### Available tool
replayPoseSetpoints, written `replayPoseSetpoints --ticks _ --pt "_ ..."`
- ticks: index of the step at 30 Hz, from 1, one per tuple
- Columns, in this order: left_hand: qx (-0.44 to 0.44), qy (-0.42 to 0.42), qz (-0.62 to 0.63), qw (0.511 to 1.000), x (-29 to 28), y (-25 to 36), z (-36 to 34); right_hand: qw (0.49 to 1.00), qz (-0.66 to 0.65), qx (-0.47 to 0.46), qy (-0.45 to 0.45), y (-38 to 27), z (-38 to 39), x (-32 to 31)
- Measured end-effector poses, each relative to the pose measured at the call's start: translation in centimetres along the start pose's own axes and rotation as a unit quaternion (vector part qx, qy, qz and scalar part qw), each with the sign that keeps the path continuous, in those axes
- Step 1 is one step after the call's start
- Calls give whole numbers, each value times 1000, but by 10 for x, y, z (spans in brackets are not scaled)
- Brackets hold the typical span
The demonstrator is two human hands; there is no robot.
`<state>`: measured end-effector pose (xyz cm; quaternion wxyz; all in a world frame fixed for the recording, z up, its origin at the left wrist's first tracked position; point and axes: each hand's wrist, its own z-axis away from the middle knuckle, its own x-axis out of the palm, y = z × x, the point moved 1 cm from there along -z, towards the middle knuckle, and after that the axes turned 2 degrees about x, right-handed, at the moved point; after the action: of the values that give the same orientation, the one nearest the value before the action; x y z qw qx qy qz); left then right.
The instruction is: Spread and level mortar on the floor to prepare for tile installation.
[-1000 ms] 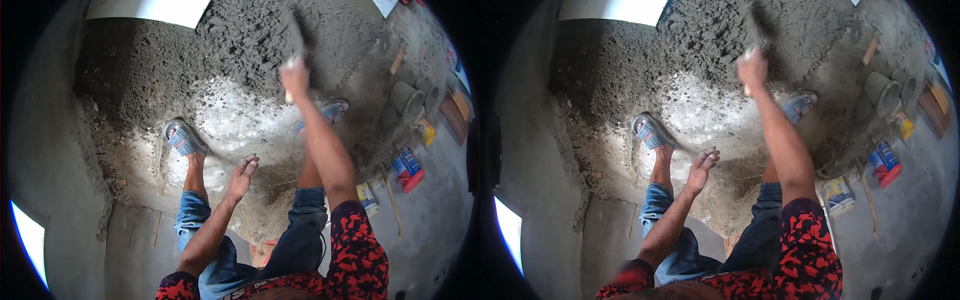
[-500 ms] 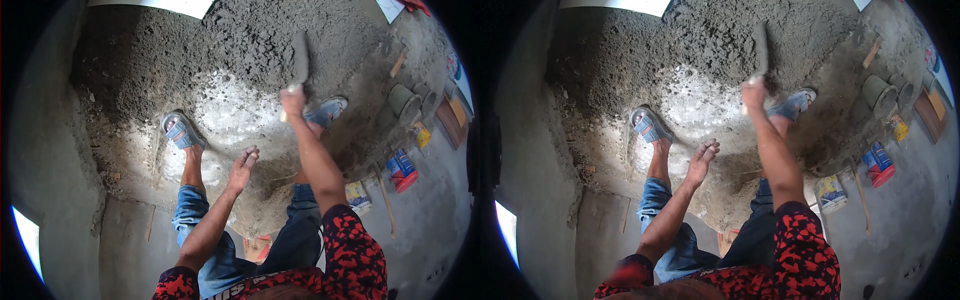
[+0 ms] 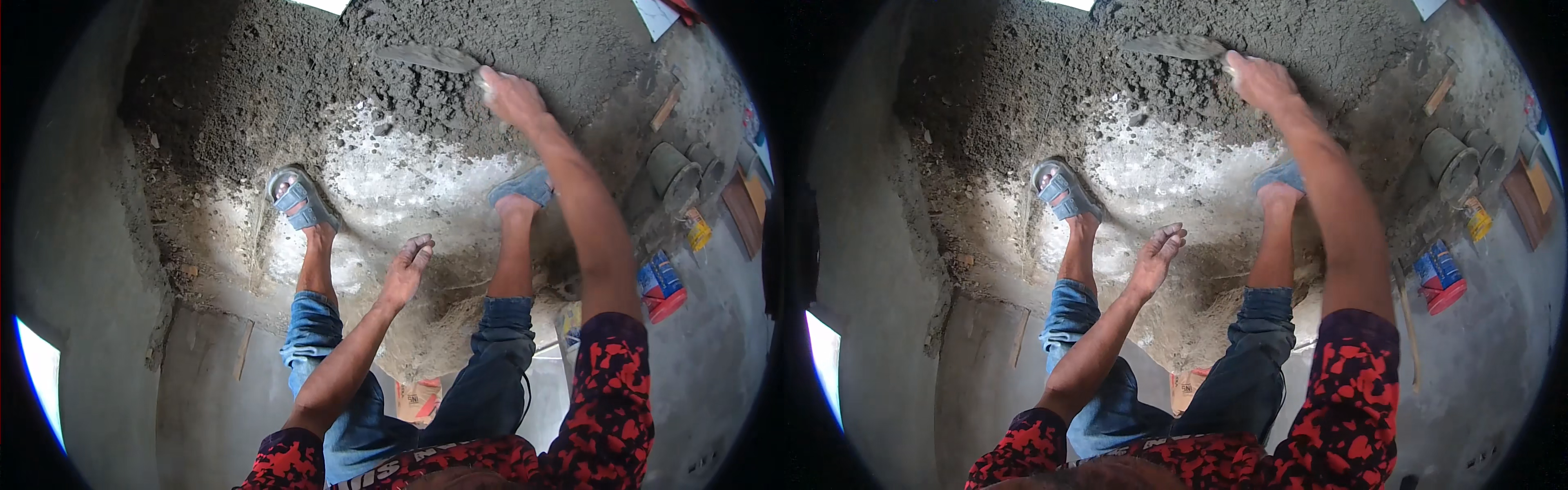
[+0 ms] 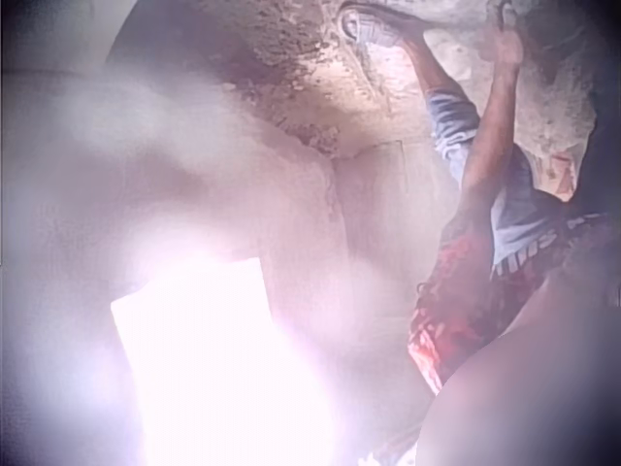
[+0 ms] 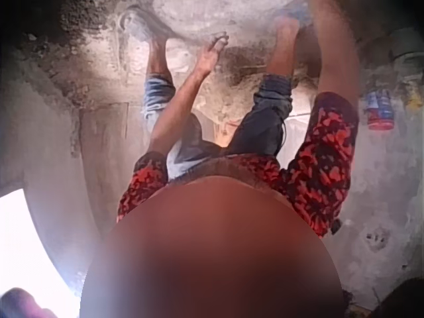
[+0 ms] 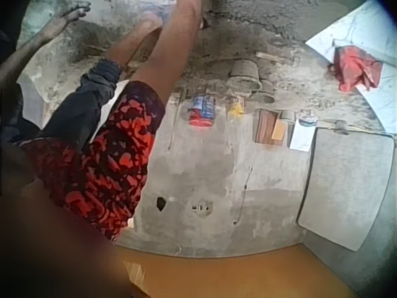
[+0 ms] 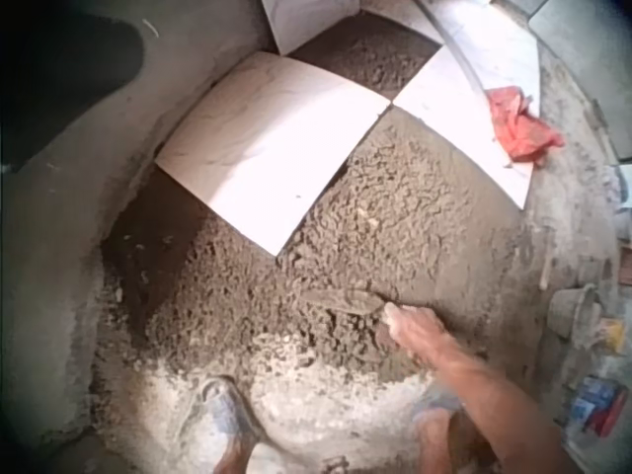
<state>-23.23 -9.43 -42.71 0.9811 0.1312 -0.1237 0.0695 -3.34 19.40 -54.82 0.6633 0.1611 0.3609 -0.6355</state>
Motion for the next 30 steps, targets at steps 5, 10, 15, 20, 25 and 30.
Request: replayPoseSetpoints --ticks 5,10,15,20,25,30 --pt "4 15 12 1000 -6 11 1 990 115 -64 -40 51 43 -15" --pt "8 4 -7 1000 3 12 -10 998 -21 26 54 61 92 24" --pt "-2 12 -52 999 2 -5 -10 854 -495 103 124 -94 64 79" --pt "-17 30 -111 993 -25 2 2 706 -617 341 -64 -124 86 79" --pt "-3 21 -139 990 -25 -5 -11 767 -474 395 177 21 146 186" --pt "15 35 -205 978 -41 -1 -8 626 -633 430 148 26 187 152"
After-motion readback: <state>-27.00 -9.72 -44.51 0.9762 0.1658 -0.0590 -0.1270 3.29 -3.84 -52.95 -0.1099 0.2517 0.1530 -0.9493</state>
